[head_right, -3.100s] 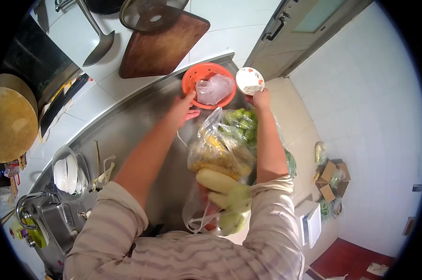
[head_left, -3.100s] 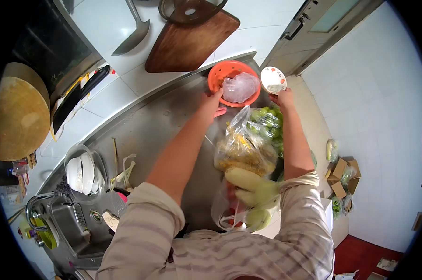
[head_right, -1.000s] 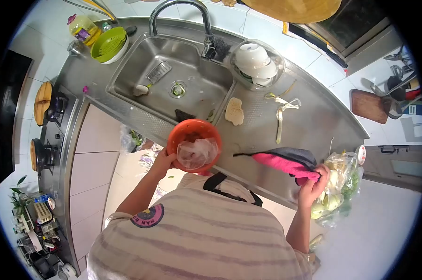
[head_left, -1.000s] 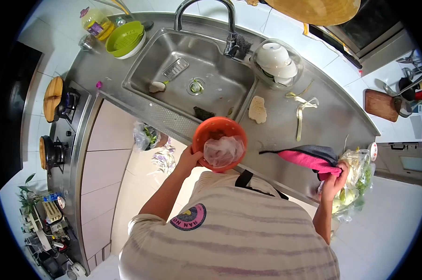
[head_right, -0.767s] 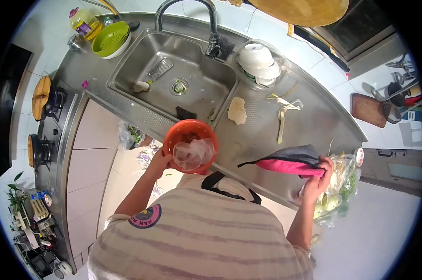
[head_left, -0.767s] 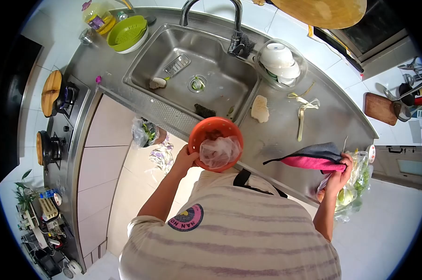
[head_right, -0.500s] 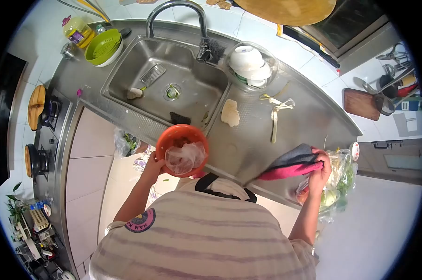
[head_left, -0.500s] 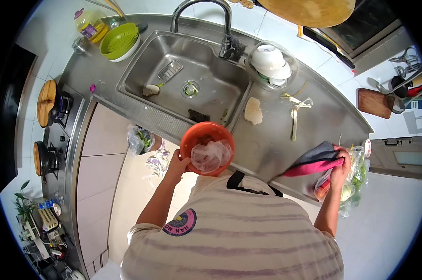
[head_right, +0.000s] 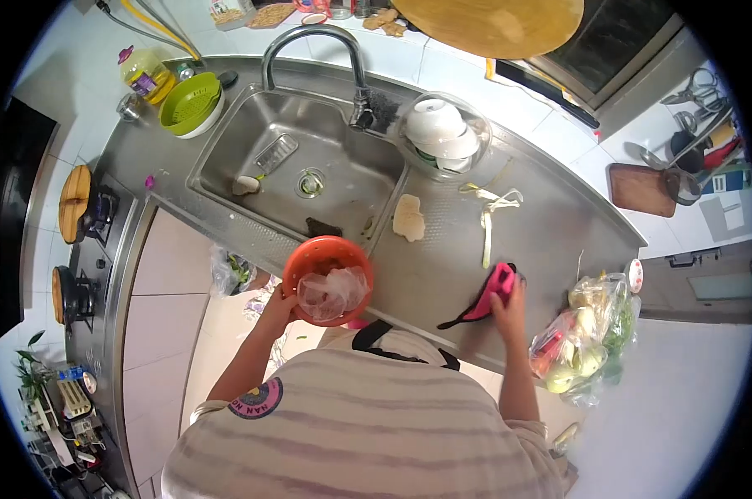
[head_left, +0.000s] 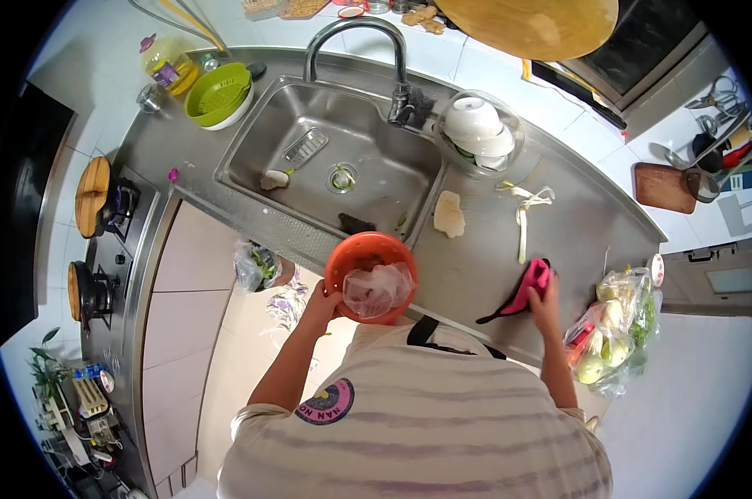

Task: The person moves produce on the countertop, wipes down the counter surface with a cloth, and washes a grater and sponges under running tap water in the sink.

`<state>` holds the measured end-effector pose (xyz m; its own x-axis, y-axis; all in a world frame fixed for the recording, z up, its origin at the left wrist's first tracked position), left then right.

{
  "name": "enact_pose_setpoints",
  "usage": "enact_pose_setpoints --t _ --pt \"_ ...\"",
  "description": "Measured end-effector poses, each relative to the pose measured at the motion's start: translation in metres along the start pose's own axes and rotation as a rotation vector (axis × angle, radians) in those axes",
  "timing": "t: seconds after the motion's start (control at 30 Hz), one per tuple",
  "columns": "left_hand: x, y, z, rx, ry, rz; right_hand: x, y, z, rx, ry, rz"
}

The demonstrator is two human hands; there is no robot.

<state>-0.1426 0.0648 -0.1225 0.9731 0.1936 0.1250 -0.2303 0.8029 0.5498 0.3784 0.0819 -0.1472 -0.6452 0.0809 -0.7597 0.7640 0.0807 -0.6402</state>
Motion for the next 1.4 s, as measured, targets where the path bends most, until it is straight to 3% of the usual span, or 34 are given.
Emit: enact_pose_setpoints --t 0.03,0.07,0.13,0.27,0.53,0.67,0.73,0.83,1.03,1.2,1.23,1.33,1.4 --pt "-0.001 -0.003 -0.003 0.001 0.004 0.002 0.01 -0.028 0.002 0.124 -0.063 0.236" --pt "-0.002 -0.005 -0.004 -0.002 0.003 -0.001 0.02 -0.047 0.005 0.128 -0.064 0.235" --pt "-0.002 -0.006 -0.005 0.011 -0.067 0.042 0.032 -0.067 0.007 0.144 -0.105 0.603" --pt "-0.008 -0.015 -0.013 -0.012 -0.036 0.051 0.025 -0.031 0.019 -0.095 0.036 0.429" --pt "0.001 -0.005 0.009 -0.021 -0.123 0.108 -0.001 -0.005 -0.002 -0.153 0.159 0.164" --pt "0.015 0.0 0.012 0.034 -0.255 0.111 -0.017 -0.001 -0.029 -0.094 0.361 -0.213" --pt "0.017 -0.001 0.015 0.0 -0.198 -0.002 -0.03 0.023 -0.029 -0.019 0.432 0.034" --pt "0.029 0.007 0.023 0.03 -0.252 0.079 -0.068 0.015 -0.054 0.129 0.576 0.07" --pt "0.043 0.012 0.025 0.028 -0.254 0.096 -0.133 0.098 -0.09 0.194 0.845 0.237" --pt "0.058 0.014 0.014 -0.023 -0.172 0.076 -0.178 0.166 -0.129 0.266 0.88 0.308" --pt "0.067 0.017 0.015 -0.018 -0.157 0.079 -0.182 0.185 -0.137 0.204 0.888 0.344" --pt "0.093 0.024 0.026 -0.037 -0.111 0.037 -0.159 0.244 -0.148 0.521 0.77 0.543" --pt "0.104 0.025 0.03 -0.078 -0.074 0.075 -0.133 0.25 -0.165 0.422 0.762 0.573"
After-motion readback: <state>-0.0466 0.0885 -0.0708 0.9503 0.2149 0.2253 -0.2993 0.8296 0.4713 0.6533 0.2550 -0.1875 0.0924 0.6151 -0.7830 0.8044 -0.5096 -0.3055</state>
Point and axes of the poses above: each hand's wrist, its own z-axis away from the middle knuckle, its own x-axis out of the palm, y = z × x, the point moved 1 cm from there along -z, towards the middle knuckle, and after that the axes turned 13 degrees about -x, right-handed, at the moved point
